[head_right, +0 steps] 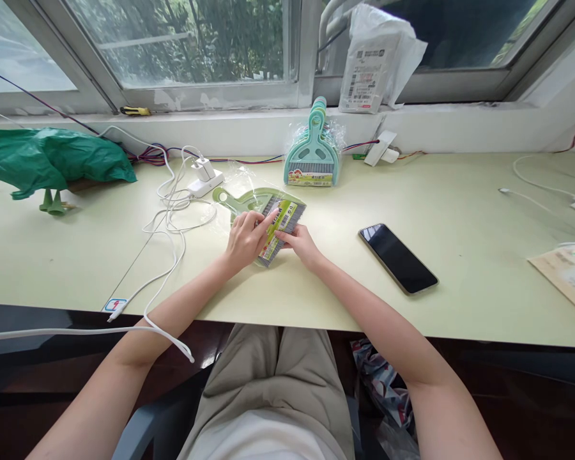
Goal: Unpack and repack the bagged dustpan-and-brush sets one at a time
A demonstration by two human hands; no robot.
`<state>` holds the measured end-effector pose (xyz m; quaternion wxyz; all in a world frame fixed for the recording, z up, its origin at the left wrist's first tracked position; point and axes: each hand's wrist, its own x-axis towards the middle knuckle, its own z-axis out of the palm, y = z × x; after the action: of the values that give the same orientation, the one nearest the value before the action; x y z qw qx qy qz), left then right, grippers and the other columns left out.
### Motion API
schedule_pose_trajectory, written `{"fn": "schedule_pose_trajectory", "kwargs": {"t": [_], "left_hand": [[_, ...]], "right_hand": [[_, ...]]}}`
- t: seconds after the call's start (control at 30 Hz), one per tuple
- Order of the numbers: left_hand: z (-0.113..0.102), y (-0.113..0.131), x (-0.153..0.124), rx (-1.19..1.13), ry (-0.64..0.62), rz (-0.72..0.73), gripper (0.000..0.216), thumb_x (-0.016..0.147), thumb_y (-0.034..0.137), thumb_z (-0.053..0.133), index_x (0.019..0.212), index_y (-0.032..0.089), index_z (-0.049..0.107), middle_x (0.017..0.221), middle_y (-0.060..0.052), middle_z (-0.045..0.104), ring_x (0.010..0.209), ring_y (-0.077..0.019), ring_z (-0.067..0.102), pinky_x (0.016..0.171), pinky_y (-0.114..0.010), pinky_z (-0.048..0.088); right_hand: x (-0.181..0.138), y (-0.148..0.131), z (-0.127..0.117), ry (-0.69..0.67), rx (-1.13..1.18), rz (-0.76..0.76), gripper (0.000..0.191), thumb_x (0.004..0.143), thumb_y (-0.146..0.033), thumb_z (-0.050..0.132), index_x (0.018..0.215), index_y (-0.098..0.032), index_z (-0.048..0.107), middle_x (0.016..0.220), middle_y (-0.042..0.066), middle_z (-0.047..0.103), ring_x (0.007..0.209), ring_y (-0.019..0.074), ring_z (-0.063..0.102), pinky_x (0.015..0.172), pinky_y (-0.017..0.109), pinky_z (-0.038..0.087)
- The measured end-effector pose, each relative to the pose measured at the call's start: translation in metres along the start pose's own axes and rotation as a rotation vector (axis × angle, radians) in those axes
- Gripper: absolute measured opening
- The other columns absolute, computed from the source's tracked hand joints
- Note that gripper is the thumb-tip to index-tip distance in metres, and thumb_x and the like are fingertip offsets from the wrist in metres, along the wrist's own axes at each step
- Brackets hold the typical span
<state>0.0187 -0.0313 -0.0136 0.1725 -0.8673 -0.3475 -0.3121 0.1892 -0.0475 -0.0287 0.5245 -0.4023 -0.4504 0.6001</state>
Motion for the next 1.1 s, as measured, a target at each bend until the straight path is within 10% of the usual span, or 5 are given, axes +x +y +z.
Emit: {"fn": "schedule_pose_trajectory", "kwargs": {"t": [0.8,1.1], "left_hand": [[0.002,0.007,0.006,0.104,0.008,-0.111,0.043,0.094,0.017,0.034,0.132,0.016,0.054,0.083,-0.01,0.06,0.074,-0.0206,0.056,0.068,-0.034,0.039],[-0.014,0.017,0.013,0.198,-0.217,-0.175,0.051,0.092,0.016,0.032,0.14,0.013,0.048,0.093,-0.014,0.062,0.083,-0.0239,0.058,0.071,-0.036,0.039]], "right_hand": [[-0.002,-0.002,0.003,-0.071,-0.056,0.02,0.043,0.057,-0.044,0.085,0.088,-0.018,0.071,0.091,0.005,0.075,0.082,0.0239,0.07,0.074,0.042,0.059],[-0.003,-0.003,0.004,-0.097,-0.086,0.035,0.044,0.057,-0.046,0.084,0.087,-0.017,0.071,0.087,0.004,0.074,0.078,0.0221,0.069,0.071,0.039,0.059]]}}
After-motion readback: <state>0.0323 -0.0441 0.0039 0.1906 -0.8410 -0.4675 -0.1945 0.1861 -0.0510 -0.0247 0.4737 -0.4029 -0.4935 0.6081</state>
